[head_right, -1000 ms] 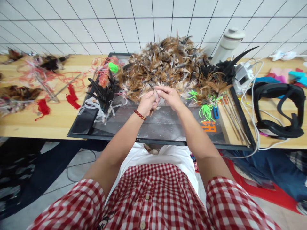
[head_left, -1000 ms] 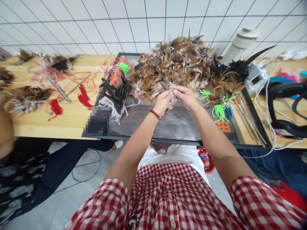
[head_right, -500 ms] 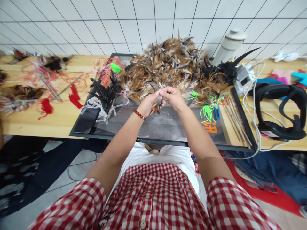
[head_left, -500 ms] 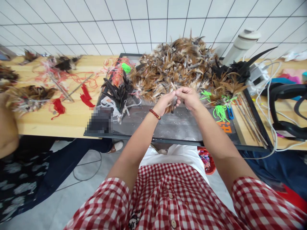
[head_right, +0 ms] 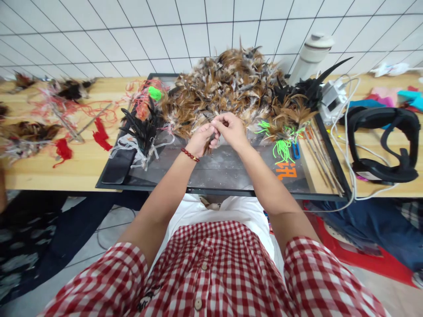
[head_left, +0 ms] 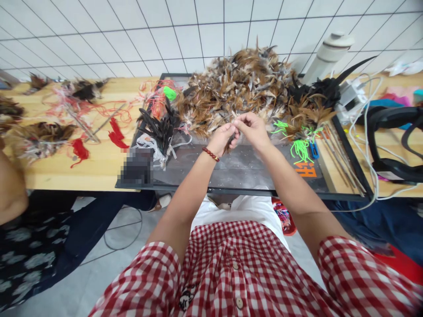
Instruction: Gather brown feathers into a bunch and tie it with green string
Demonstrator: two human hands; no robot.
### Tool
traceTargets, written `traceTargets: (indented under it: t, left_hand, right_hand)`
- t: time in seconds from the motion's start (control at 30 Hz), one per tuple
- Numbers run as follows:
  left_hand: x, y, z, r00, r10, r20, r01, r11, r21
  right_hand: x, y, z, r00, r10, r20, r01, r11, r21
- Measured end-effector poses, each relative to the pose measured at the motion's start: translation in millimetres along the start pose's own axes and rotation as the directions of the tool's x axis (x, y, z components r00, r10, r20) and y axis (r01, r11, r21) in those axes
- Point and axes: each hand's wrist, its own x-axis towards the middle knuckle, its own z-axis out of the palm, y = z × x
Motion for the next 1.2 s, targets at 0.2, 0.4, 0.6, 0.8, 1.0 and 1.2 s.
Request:
traceTargets:
  t: [0.2,0.4,0.6,0.8,1.0,1.2]
  left_hand:
    - [8.3,2.2,-2.0,0.944,0.119,-0.307,-0.149,0.986,-0.075]
    - [10.1,3.1,1.0,0.883,0.134,-0.449,-0.204,0.973,-0.11]
    - [12.2,3.7,0.6,0.847,0.145,-0.512,-0.229,0.968,-0.104]
    - [12.4,2.4,1.2,0.86,0.19,-0.474,-0.242,0.969,-0.052]
    - [14.4,-0.7,-1.0,0.85,0.182,-0.495,-0.234,0.971,-0.044]
    - [5.7,3.7,4.2,0.922,0.191,-0.337,-0.233,0.969,-0.088]
  right_hand:
    - [19.7,-22.8,-82.2,0.992,-0.083,0.098,0.126,0.767,-0.629]
    - [10.0,1.8,-135.6,0.988,0.072,0.136,0.116,0.23,-0.966]
    - [3.1,3.7,-125.3,0.983,0.13,0.129,0.105,0.177,-0.979]
    - [21.5,-36.2,-143.5,0.968,0.023,-0.251,-0.192,0.713,-0.674]
    - [34.9,-31.6,-148.1,0.907,-0.02,-0.422,0.014,1.0,-0.018]
    - [26.9,-18.4,-81.4,0.978,-0.02,-0.209,0.069,0.971,0.227]
